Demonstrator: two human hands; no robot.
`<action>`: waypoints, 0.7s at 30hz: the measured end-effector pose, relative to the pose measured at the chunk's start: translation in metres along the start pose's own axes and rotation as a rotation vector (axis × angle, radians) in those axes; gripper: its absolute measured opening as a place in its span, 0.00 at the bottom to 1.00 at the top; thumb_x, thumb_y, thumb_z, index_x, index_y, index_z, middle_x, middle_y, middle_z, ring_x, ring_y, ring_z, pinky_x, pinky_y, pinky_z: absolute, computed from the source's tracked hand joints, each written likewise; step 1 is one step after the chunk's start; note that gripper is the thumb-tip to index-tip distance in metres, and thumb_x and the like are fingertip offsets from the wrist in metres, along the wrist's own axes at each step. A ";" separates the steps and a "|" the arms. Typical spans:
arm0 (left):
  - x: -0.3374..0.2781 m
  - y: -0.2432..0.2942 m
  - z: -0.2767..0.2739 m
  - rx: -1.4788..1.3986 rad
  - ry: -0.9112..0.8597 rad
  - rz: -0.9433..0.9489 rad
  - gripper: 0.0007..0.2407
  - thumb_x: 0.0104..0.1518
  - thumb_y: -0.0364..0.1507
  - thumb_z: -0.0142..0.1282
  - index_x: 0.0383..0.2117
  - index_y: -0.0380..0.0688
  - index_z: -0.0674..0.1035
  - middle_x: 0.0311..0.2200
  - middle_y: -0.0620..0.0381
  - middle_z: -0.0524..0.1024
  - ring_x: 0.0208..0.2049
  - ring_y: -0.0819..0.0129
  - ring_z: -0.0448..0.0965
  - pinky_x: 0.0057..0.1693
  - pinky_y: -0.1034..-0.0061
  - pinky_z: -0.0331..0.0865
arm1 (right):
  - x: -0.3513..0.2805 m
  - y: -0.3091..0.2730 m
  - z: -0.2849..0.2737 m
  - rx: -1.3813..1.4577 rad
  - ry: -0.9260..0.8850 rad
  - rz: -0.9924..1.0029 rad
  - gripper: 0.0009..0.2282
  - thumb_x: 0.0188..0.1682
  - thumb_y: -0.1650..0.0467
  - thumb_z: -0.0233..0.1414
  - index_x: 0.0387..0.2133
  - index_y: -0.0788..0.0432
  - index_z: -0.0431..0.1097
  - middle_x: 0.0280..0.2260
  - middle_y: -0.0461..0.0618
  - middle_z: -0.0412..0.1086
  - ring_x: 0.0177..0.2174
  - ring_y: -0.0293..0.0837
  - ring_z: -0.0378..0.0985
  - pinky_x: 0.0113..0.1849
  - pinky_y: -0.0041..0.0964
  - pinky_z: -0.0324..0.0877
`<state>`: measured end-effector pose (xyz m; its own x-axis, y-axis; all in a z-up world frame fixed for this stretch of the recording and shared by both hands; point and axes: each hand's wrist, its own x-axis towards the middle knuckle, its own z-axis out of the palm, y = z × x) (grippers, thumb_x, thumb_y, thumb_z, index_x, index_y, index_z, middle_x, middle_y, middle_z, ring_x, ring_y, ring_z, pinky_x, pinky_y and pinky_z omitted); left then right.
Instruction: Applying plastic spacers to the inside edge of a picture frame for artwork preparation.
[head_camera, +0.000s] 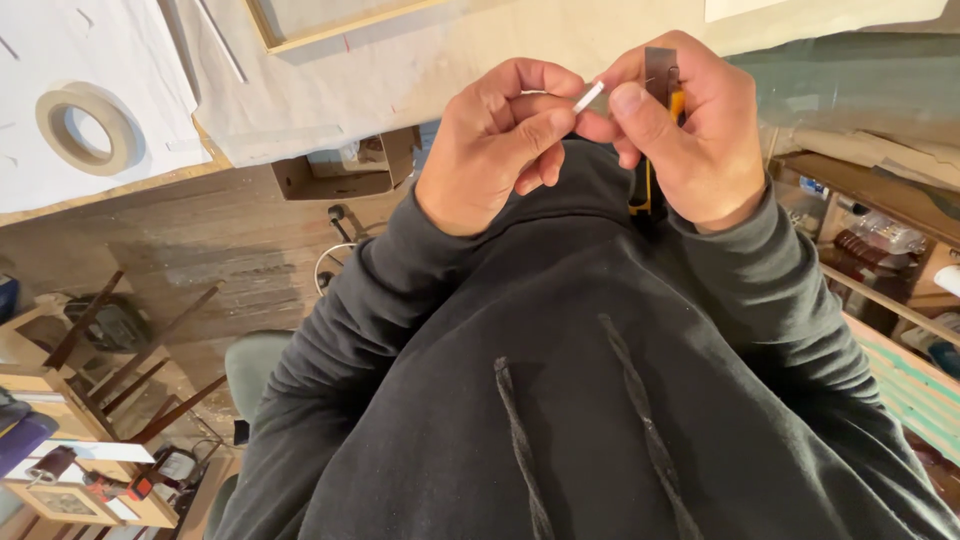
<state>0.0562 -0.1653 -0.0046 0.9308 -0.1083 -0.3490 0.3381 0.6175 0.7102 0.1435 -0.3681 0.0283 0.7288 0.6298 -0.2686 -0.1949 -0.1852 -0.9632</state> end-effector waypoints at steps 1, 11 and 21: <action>0.001 0.000 -0.001 -0.002 -0.015 -0.013 0.09 0.71 0.22 0.49 0.53 0.31 0.72 0.41 0.46 0.83 0.27 0.76 0.73 0.32 0.84 0.64 | 0.002 0.000 0.001 -0.059 0.014 -0.011 0.06 0.65 0.72 0.51 0.44 0.66 0.68 0.31 0.47 0.74 0.27 0.31 0.75 0.30 0.24 0.69; -0.013 0.041 -0.056 0.667 -0.085 -0.024 0.06 0.67 0.25 0.55 0.43 0.35 0.81 0.30 0.57 0.84 0.21 0.82 0.74 0.29 0.86 0.69 | -0.022 0.036 -0.089 0.114 0.464 -0.087 0.13 0.67 0.71 0.48 0.31 0.66 0.61 0.27 0.52 0.64 0.22 0.43 0.64 0.29 0.36 0.62; -0.047 0.073 -0.088 0.773 0.091 -0.039 0.06 0.67 0.24 0.57 0.44 0.36 0.84 0.31 0.59 0.83 0.23 0.85 0.71 0.30 0.87 0.66 | -0.045 0.111 -0.211 0.236 0.528 -0.114 0.13 0.69 0.69 0.45 0.34 0.63 0.62 0.27 0.51 0.60 0.23 0.43 0.62 0.31 0.38 0.63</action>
<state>0.0245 -0.0471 0.0100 0.9124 -0.0338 -0.4079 0.4024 -0.1078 0.9091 0.2279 -0.5764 -0.0638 0.9701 0.1633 -0.1793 -0.1931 0.0729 -0.9785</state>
